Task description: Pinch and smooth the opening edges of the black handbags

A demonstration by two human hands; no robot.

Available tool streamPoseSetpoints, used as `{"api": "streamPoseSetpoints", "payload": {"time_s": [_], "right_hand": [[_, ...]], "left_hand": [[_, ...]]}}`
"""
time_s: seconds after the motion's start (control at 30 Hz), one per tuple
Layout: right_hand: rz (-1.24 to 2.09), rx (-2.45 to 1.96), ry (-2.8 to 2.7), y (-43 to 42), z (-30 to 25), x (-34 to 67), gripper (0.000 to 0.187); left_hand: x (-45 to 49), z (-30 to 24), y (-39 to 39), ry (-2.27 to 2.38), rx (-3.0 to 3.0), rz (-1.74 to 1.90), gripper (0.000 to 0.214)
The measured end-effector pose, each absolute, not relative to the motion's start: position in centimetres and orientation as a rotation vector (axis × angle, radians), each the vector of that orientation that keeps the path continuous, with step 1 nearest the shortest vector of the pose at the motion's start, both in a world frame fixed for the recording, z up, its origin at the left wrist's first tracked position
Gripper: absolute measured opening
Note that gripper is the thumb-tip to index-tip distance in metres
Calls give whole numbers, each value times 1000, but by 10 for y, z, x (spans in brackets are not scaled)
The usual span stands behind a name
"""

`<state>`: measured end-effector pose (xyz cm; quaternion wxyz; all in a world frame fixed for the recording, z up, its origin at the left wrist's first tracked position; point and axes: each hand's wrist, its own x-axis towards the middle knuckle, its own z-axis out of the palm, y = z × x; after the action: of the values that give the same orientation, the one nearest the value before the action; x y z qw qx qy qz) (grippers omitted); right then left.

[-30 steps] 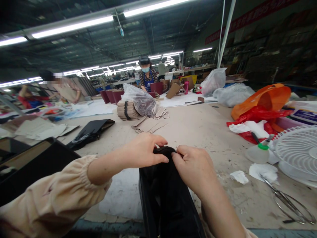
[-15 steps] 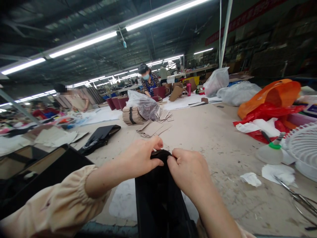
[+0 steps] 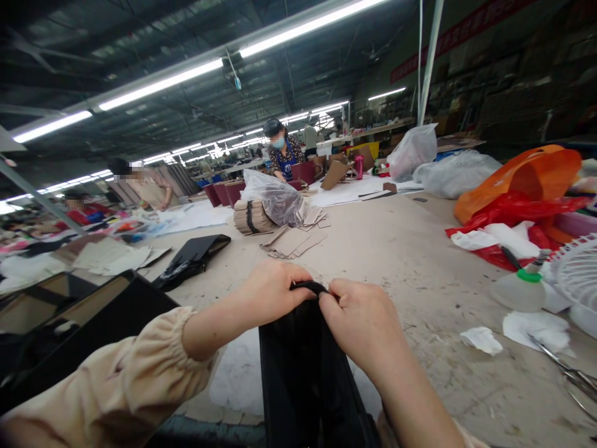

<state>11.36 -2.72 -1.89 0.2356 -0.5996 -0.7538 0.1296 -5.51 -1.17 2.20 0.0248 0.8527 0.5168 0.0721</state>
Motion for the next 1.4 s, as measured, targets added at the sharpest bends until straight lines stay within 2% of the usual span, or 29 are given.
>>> {"api": "streamPoseSetpoints", "payload": {"time_s": [0.97,1.1,1.2,1.33,1.4], "right_hand": [[400,-1564,-1999,-28,-17,117,33],[483,-1524,-2017,-27,-14,124,27],[484,-1528,-1990,-27,-14,127,34],[472,-1532,-2094,-27,-14,125,24],[436,-1572,-2106,-27,-13,123,25]], "left_hand": [[-45,27,-5,1558,2695,111,25],[-45,26,-5,1558,2692,115,27],[-44,27,-6,1558,2681,118,28],[-40,29,-7,1578,2689,92,26],[-38,30,-8,1585,2699,68,27]]}}
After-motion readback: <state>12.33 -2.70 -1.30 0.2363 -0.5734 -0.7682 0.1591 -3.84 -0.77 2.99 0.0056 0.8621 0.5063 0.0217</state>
